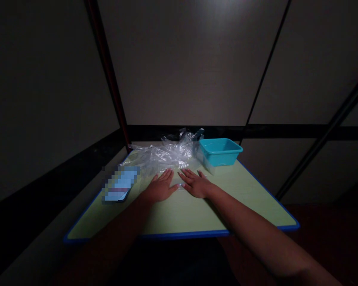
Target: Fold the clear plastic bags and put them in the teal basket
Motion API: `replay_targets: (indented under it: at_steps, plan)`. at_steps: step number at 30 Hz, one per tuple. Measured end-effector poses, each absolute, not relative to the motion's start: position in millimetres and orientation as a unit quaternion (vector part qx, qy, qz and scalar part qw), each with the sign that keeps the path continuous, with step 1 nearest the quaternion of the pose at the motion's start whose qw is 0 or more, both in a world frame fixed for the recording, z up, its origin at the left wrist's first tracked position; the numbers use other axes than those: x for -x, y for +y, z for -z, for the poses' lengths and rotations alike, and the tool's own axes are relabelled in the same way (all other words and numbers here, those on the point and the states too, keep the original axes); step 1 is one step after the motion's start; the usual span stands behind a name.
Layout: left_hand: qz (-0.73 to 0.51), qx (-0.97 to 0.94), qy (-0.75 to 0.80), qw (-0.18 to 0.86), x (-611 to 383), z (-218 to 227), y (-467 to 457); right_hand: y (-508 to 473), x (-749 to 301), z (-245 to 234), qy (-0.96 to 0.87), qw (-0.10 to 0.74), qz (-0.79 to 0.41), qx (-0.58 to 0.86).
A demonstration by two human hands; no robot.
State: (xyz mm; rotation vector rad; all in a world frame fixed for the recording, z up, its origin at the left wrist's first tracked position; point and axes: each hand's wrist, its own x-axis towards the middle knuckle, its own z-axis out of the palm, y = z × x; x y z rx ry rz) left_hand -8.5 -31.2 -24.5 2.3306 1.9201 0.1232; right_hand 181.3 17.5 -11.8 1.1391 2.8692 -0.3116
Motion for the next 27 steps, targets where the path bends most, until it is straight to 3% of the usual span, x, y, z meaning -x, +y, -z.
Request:
replay_targets:
  at_steps: [21, 24, 27]
  plan:
    - [-0.026, -0.774, 0.629, 0.065, 10, 23, -31, 22, -237, 11, 0.918, 0.005, 0.104, -0.381]
    - [-0.023, -0.773, 0.632, 0.052, 9, 20, -34, 29, -243, 10, 0.921, -0.053, 0.114, -0.368]
    - [-0.037, -0.770, 0.637, 0.008, 6, 16, -36, 37, -247, 5, 0.900, -0.192, 0.086, -0.382]
